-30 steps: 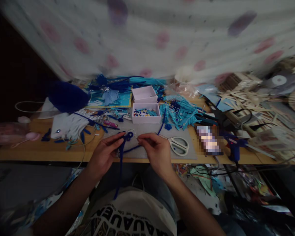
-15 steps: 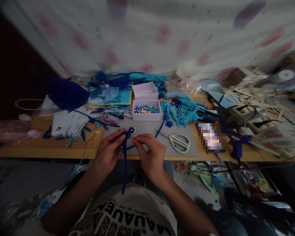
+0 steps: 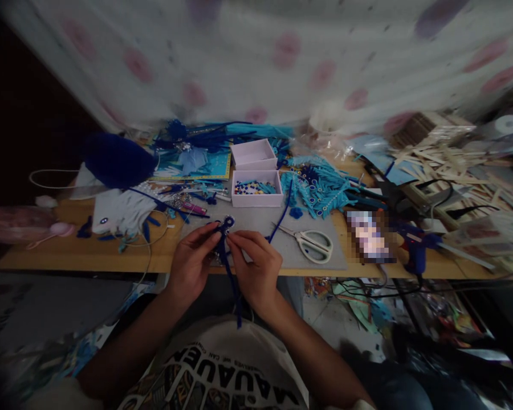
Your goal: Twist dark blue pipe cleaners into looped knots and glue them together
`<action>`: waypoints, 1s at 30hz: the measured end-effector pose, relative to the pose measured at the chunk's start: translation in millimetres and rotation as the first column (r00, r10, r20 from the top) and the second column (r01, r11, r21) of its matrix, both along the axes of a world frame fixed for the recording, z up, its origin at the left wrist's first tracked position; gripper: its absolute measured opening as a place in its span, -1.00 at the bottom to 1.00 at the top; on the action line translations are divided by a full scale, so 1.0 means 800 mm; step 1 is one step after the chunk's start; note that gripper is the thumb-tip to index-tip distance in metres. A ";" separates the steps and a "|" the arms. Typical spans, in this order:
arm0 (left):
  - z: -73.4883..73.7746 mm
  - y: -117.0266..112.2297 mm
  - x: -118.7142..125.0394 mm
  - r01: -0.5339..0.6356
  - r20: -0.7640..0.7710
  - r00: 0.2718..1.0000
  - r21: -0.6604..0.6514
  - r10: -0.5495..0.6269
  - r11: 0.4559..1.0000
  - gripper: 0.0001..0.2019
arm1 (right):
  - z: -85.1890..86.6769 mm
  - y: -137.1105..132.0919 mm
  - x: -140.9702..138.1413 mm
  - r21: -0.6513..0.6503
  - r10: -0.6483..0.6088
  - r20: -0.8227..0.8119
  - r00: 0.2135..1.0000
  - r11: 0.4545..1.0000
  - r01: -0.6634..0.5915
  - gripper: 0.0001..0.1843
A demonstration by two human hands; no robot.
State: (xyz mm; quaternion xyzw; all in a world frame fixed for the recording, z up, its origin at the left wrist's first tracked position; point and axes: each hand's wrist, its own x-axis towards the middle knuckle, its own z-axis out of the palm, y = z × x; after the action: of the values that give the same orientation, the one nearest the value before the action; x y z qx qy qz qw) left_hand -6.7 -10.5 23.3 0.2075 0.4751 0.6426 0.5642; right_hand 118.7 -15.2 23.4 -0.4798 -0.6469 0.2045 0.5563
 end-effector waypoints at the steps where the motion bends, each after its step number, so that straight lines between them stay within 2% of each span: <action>1: 0.000 0.000 0.000 -0.009 -0.005 1.000 0.003 0.009 1.000 -0.69 | 0.000 0.000 0.000 0.002 -0.005 -0.004 1.000 1.000 0.005 -0.85; 5: -0.001 -0.001 0.002 -0.023 -0.023 0.999 0.021 0.023 1.000 -0.71 | -0.001 -0.002 0.002 0.023 -0.049 -0.027 0.998 0.998 0.050 -0.87; 8: 0.000 -0.001 0.002 -0.017 -0.041 0.999 0.022 0.018 1.000 -0.72 | -0.003 -0.001 0.005 -0.062 -0.055 -0.110 0.992 0.997 0.048 -0.91; 13: 0.003 -0.003 0.001 0.007 -0.067 0.998 0.030 -0.005 1.000 -0.74 | -0.001 0.007 0.015 -0.253 0.069 -0.374 0.925 0.952 -0.173 -0.86; 16: 0.005 -0.004 -0.002 0.034 -0.093 0.995 0.044 -0.029 0.998 -0.75 | 0.013 0.020 0.031 -0.291 0.170 -0.350 0.921 0.915 -0.279 -0.82; 20: 0.005 -0.007 -0.008 0.076 -0.144 0.987 0.054 -0.067 0.996 -0.74 | 0.045 0.050 0.056 -0.324 0.310 -0.259 0.915 0.864 -0.385 -0.74; 22: 0.006 -0.008 -0.011 0.112 -0.164 0.981 0.048 -0.103 0.993 -0.74 | 0.060 0.066 0.063 -0.368 0.396 -0.202 0.896 0.817 -0.444 -0.68; 26: 0.008 -0.008 -0.012 0.156 -0.167 0.975 0.038 -0.148 0.987 -0.73 | 0.077 0.089 0.065 -0.509 0.569 -0.180 0.802 0.644 -0.571 -0.74; 28: 0.008 -0.009 -0.011 0.161 -0.158 0.975 0.037 -0.153 0.986 -0.73 | 0.078 0.091 0.064 -0.552 0.578 -0.248 0.777 0.575 -0.604 -0.77; 30: 0.008 -0.009 -0.011 0.142 -0.151 0.979 0.040 -0.134 0.989 -0.73 | 0.076 0.088 0.064 -0.579 0.533 -0.333 0.778 0.536 -0.614 -0.77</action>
State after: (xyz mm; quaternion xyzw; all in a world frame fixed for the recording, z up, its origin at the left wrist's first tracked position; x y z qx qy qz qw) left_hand -15.5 -17.3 29.8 0.3015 0.4838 0.5964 0.5651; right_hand 169.6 55.6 84.1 -0.3918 -0.6188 0.6172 0.2877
